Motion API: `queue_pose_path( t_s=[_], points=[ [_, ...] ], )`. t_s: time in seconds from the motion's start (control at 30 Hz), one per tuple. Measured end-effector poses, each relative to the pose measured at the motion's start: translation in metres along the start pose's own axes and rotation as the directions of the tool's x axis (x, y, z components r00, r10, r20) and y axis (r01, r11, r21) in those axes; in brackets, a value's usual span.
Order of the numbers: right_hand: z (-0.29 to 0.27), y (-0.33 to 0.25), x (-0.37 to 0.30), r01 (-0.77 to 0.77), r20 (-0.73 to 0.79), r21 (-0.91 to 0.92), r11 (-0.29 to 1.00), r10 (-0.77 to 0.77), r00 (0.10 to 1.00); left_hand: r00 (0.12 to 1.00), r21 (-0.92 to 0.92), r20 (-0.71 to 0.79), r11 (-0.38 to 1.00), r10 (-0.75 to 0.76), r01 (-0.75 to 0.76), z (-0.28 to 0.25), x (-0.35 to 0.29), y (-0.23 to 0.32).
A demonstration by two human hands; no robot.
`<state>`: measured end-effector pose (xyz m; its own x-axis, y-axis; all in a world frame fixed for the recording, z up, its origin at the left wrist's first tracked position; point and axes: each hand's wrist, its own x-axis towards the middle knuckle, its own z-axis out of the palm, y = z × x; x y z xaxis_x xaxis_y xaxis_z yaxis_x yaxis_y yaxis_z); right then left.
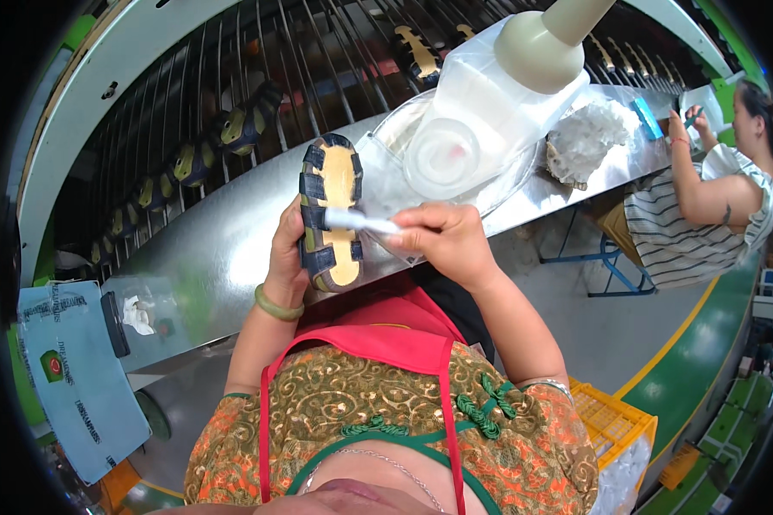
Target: The person takes sandals from a conveyor rack, applies liquid along their edges using a small brush dipped in a container, and places the sandals back onto the conveyor rack.
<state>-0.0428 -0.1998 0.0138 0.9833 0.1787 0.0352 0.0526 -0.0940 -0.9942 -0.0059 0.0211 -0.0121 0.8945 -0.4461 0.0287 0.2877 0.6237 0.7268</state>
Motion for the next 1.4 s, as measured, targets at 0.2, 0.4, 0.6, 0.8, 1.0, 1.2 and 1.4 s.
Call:
queue_pose_path(
  t_s=[0.2,0.4,0.6,0.8,1.0,1.2,1.4],
  points=[
    [0.015,0.005,0.016,-0.047,-0.277,-0.054,0.997,0.031,0.96,0.999,-0.017,0.018,0.999,0.039,-0.039,0.006,-0.005,-0.002],
    [0.022,0.011,-0.016,-0.204,-0.016,0.29,0.935,0.218,0.976,0.991,0.111,-0.064,0.987,0.121,-0.113,-0.002,-0.003,0.012],
    [0.028,0.011,-0.004,-0.088,-0.111,0.289,0.953,0.124,0.986,0.983,0.25,-0.13,0.963,0.132,-0.096,0.007,-0.006,0.011],
    [0.022,0.013,0.009,-0.003,-0.194,0.149,0.989,0.032,0.98,0.987,0.344,-0.137,0.939,0.08,-0.029,0.009,-0.008,0.008],
    [0.013,0.009,0.027,0.019,-0.248,-0.022,1.0,-0.024,0.968,0.994,0.239,-0.098,0.971,0.054,-0.029,0.004,-0.009,0.005],
    [0.007,0.009,0.021,0.013,-0.158,-0.088,0.996,-0.027,0.987,0.993,0.171,-0.112,0.985,0.032,-0.013,0.004,-0.008,0.008],
    [0.008,0.01,0.006,-0.026,-0.106,-0.108,0.994,0.015,0.994,0.988,0.134,-0.152,0.991,0.014,0.006,0.008,-0.005,0.011]
  ],
)
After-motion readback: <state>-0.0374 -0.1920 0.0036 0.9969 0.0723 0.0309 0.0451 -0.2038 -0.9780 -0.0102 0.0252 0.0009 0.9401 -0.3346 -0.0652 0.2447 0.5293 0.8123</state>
